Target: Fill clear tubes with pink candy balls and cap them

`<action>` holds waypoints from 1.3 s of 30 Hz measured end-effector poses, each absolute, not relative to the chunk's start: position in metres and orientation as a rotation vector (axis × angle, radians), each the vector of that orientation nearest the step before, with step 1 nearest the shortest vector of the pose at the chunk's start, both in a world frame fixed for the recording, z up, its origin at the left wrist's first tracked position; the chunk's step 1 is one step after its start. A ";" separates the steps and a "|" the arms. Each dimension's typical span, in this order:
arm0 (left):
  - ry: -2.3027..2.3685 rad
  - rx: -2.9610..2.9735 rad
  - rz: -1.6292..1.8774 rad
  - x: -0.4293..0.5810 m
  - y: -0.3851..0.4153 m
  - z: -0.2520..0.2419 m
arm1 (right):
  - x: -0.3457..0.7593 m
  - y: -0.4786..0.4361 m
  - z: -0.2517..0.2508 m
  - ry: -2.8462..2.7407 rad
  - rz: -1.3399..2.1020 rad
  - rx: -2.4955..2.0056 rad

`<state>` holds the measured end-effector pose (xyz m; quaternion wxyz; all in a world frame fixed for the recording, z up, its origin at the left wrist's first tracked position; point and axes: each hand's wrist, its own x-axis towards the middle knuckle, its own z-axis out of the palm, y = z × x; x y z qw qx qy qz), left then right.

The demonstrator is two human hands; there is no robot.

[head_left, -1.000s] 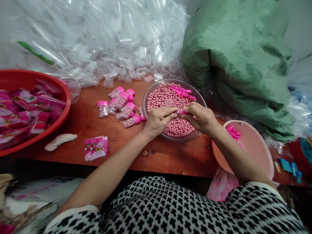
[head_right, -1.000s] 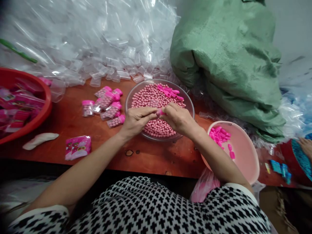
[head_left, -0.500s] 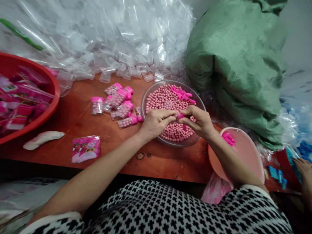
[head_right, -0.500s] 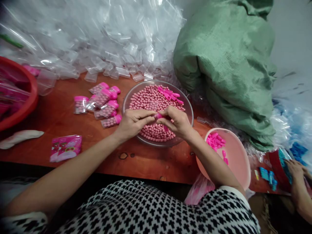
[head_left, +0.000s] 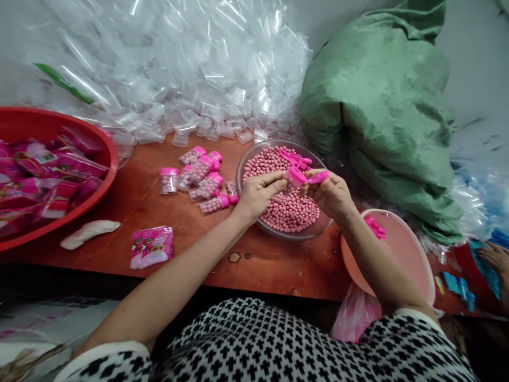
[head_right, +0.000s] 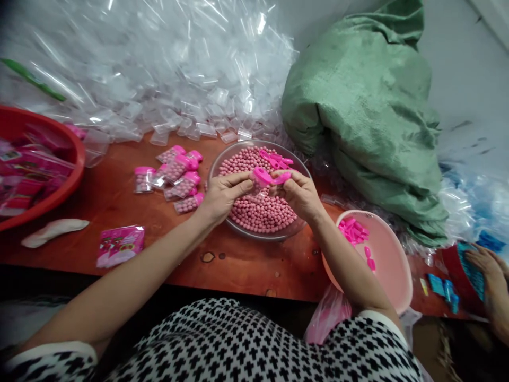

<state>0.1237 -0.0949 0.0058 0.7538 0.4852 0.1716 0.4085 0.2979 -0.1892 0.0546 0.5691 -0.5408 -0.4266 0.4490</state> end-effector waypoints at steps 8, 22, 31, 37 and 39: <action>0.384 1.443 0.973 0.121 -0.097 -0.001 | 0.284 -0.177 0.062 -0.862 1.532 -1.316; 0.410 1.175 0.961 0.126 -0.095 0.001 | 0.265 -0.167 0.062 -1.072 1.481 -1.312; 0.551 1.241 1.243 0.097 -0.051 -0.005 | 0.291 -0.166 0.057 -1.223 1.229 -1.555; 0.960 1.748 1.278 0.035 0.025 -0.052 | 0.297 -0.166 0.039 -1.933 0.508 -2.019; 1.048 1.871 1.304 0.032 0.028 -0.061 | 0.288 -0.165 0.033 -2.079 0.339 -2.155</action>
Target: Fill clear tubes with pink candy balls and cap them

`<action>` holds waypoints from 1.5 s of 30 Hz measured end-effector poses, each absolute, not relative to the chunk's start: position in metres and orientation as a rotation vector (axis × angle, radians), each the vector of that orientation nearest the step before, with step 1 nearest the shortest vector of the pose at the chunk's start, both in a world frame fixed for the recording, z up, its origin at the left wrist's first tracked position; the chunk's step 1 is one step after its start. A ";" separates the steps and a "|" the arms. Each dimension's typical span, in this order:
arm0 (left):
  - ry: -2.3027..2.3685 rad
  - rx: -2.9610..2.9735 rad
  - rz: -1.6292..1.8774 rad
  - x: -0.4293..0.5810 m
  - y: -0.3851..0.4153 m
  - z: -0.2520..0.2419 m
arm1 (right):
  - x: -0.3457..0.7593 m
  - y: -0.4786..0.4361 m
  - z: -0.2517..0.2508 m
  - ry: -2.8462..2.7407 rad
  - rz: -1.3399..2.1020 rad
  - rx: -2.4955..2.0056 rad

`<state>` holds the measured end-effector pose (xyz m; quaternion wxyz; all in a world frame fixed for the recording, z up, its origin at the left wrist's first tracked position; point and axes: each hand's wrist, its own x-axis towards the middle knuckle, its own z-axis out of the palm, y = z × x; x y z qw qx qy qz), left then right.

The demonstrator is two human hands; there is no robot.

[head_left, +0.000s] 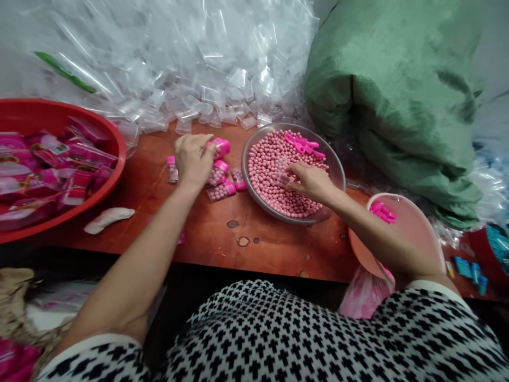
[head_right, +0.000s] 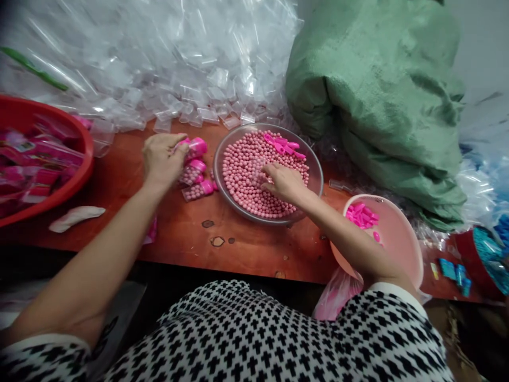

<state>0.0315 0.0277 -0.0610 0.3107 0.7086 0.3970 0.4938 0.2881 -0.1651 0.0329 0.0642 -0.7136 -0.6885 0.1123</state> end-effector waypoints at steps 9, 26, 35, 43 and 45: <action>0.703 2.075 1.156 0.076 -0.059 0.005 | 0.292 -0.147 0.010 -1.856 0.756 -2.089; 0.505 1.502 0.614 0.123 -0.097 0.008 | 0.350 -0.150 0.040 -1.664 0.280 -2.066; 0.483 1.479 0.675 0.121 -0.095 0.007 | 0.323 -0.097 0.045 -1.992 -0.081 -2.654; 0.518 1.662 0.770 0.122 -0.094 0.006 | 0.339 -0.113 0.042 -1.995 -0.013 -2.407; 0.523 1.717 0.770 0.122 -0.093 0.005 | 0.343 -0.128 0.048 -1.866 0.129 -2.077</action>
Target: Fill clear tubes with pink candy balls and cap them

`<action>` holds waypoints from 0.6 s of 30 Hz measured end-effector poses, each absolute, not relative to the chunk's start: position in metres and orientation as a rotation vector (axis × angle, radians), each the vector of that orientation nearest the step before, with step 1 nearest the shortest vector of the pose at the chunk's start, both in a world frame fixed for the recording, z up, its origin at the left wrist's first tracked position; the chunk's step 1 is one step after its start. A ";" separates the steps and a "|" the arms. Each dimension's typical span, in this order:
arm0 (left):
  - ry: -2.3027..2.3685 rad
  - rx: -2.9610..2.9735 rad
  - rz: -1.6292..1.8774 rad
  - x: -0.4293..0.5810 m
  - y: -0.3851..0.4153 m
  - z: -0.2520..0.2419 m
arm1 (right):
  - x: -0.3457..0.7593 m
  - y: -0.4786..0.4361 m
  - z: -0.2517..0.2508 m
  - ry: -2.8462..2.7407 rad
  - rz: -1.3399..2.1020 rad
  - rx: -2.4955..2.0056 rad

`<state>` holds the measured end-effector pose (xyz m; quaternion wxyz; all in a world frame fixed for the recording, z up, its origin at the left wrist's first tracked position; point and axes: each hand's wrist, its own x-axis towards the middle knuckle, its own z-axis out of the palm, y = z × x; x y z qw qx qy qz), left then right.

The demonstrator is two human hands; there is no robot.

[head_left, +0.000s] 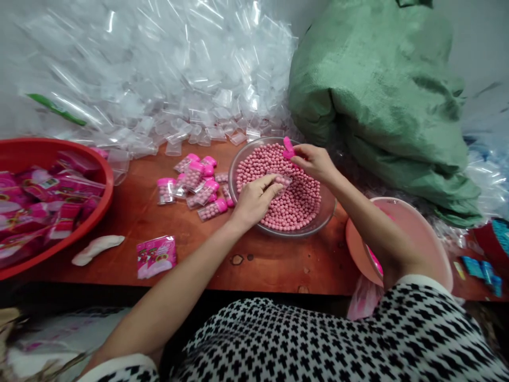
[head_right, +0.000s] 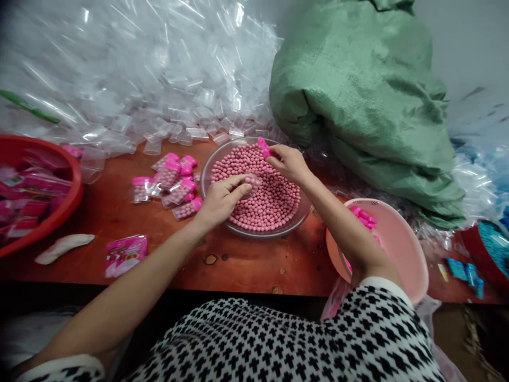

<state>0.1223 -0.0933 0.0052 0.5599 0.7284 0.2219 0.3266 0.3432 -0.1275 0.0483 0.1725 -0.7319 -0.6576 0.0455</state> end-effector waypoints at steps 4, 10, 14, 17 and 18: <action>0.537 1.842 0.792 0.125 -0.095 0.006 | 0.334 -0.162 0.064 -1.844 0.357 -1.553; 0.528 1.867 0.839 0.123 -0.101 0.005 | 0.307 -0.186 0.062 -2.116 0.090 -1.460; 0.535 1.876 0.872 0.119 -0.104 0.004 | 0.300 -0.192 0.054 -2.165 -0.082 -1.464; 0.498 1.908 0.929 0.117 -0.106 0.003 | 0.297 -0.195 0.053 -2.204 -0.144 -1.474; 0.486 1.929 0.946 0.117 -0.106 0.001 | 0.296 -0.196 0.053 -2.213 -0.146 -1.474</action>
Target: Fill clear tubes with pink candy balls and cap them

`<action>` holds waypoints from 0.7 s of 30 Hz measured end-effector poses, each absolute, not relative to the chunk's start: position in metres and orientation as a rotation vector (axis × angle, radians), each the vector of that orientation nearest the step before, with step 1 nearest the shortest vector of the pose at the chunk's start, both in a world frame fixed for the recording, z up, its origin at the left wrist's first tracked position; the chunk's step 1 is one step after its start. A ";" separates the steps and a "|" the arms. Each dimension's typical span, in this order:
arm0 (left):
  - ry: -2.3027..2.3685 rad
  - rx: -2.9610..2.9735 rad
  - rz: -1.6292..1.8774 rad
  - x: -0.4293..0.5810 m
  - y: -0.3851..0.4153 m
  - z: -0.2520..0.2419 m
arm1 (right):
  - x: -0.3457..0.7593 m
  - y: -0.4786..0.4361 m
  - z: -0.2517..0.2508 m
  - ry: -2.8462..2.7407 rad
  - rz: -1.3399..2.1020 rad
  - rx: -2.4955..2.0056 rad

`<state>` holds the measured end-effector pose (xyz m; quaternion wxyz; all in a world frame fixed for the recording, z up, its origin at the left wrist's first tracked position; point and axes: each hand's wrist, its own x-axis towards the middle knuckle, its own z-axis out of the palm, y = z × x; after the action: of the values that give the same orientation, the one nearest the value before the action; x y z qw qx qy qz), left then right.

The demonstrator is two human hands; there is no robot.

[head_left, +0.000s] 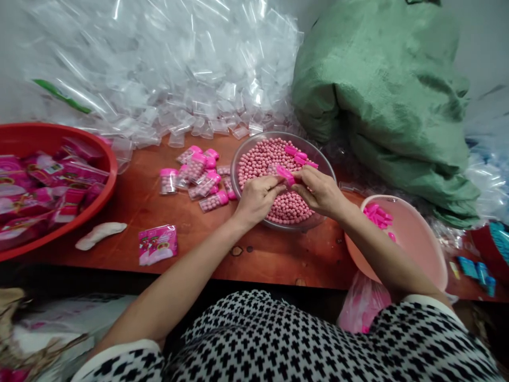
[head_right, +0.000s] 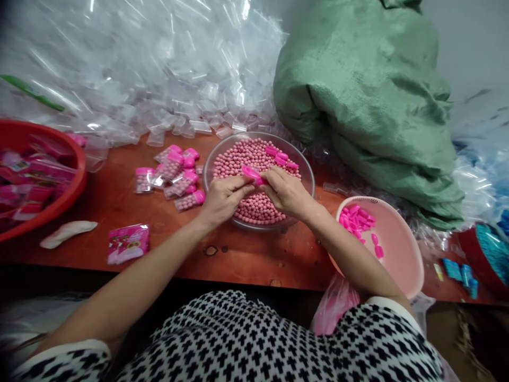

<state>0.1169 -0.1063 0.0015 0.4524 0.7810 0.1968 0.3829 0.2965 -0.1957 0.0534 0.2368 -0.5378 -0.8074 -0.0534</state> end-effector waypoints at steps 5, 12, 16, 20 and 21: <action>0.468 2.133 0.962 0.117 -0.108 -0.006 | 0.298 -0.192 0.056 -2.295 -0.059 -1.423; 0.424 2.076 0.869 0.115 -0.107 -0.001 | 0.307 -0.194 0.061 -2.350 0.175 -1.547; 0.351 1.909 0.739 0.117 -0.104 0.006 | 0.300 -0.191 0.089 -2.437 0.104 -1.653; 0.315 1.822 0.703 0.119 -0.104 0.007 | 0.289 -0.182 0.113 -2.730 0.074 -1.494; 0.343 1.809 0.707 0.118 -0.104 0.007 | 0.288 -0.181 0.114 -2.759 0.050 -1.478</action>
<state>0.1184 -0.1037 0.0075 0.5520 0.7648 0.1449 0.2990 0.2877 -0.1811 0.1145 0.0055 -0.4721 -0.8814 0.0159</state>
